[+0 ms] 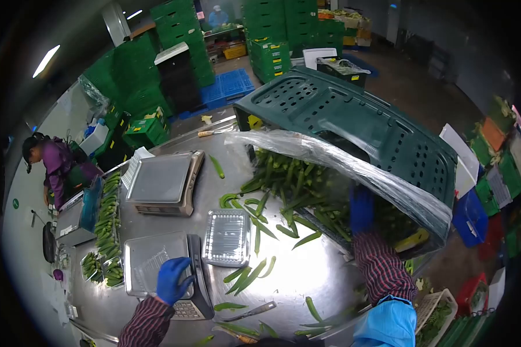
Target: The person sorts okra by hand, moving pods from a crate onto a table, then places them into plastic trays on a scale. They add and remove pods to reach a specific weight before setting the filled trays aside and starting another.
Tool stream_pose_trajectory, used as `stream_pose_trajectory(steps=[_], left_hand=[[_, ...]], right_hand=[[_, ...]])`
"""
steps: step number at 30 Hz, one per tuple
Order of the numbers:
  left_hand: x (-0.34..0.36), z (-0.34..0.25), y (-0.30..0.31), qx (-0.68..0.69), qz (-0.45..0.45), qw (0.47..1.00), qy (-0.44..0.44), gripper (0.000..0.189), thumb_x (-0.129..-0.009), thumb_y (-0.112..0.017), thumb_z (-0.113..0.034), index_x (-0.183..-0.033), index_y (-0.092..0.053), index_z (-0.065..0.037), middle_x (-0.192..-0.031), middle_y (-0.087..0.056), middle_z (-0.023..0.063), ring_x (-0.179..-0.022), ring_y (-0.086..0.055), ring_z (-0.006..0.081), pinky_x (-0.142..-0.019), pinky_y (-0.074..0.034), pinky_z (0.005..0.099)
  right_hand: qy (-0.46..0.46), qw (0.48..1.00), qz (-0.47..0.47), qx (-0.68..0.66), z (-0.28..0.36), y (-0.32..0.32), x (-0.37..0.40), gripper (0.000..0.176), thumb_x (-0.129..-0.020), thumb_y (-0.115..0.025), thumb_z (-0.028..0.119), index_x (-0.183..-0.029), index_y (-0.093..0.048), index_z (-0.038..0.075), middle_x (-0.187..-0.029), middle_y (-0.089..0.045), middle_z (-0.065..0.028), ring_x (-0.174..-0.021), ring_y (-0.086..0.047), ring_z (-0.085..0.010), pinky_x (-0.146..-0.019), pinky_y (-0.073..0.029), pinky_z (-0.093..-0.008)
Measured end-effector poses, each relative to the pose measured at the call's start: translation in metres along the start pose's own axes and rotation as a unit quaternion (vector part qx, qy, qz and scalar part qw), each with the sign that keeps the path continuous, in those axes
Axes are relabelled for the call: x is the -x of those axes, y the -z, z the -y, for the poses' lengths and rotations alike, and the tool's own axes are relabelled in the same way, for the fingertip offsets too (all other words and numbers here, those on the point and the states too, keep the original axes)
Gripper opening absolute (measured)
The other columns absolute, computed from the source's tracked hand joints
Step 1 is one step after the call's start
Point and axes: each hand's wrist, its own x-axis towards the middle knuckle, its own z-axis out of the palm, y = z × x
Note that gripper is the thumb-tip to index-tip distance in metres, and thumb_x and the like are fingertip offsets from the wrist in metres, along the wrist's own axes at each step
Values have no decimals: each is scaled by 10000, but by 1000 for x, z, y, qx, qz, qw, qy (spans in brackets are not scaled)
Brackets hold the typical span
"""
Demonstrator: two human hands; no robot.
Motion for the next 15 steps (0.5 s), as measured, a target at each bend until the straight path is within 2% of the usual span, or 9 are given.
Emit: stream_pose_trajectory(steps=[1,3,4,6,7,9,13,15], left_hand=[[-14,-5,-11,8,21,1000,-19,513,-684,-729,-165,-1162,-552,-108,-1105,-565,147,-980,-546,327,-843,-434,420],[-44,-21,-30,38,41,997,-54,452,-710,-705,-143,-1138,-567,-99,-1108,-565,151,-983,-552,328,-842,-444,416],[-58,-27,-43,69,34,994,-80,434,-723,-692,-144,-1137,-566,-97,-1104,-567,147,-986,-550,330,-847,-445,416],[-84,-41,-66,111,47,986,-115,399,-751,-667,-155,-1132,-566,-94,-1100,-569,144,-993,-549,332,-852,-446,414],[-94,-48,-77,122,65,983,-125,382,-765,-654,-166,-1129,-566,-93,-1100,-569,146,-996,-548,333,-854,-448,412],[-108,-62,-97,137,76,979,-132,362,-777,-643,-173,-1122,-569,-93,-1098,-570,145,-997,-549,331,-854,-448,411],[-134,-78,-130,167,73,968,-171,317,-796,-628,-179,-1097,-581,-91,-1082,-575,145,-994,-550,329,-854,-449,413],[-145,-84,-137,171,95,968,-158,303,-795,-625,-173,-1083,-588,-87,-1066,-581,145,-991,-552,321,-856,-450,408]], right_hand=[[1,1000,-2,-5,2,0,-7,644,-831,-492,131,-1420,-236,75,-1386,-325,-258,-1280,-337,-383,-1074,-247,-511],[-21,995,26,98,10,10,-21,551,-880,-401,133,-1407,-260,60,-1332,-388,-267,-1219,-402,-405,-1032,-305,-538],[-20,995,23,92,11,8,-25,551,-880,-401,133,-1407,-260,60,-1332,-388,-267,-1219,-402,-405,-1032,-305,-538],[-33,993,114,17,10,1,-26,677,-796,-533,124,-1414,-260,76,-1299,-387,-314,-1157,-447,-393,-999,-338,-476],[-31,993,112,15,9,1,-24,677,-796,-533,124,-1414,-260,76,-1299,-387,-314,-1157,-447,-393,-999,-338,-476],[13,999,-10,34,1,5,-18,624,-818,-506,95,-1405,-293,108,-1293,-413,-279,-1096,-484,-391,-968,-367,-470],[23,998,19,49,-1,19,-18,637,-801,-541,97,-1396,-315,123,-1305,-414,-254,-1127,-465,-396,-972,-365,-471],[42,999,-8,26,-2,21,-17,641,-799,-544,105,-1398,-315,121,-1309,-414,-240,-1142,-446,-412,-970,-367,-478]])
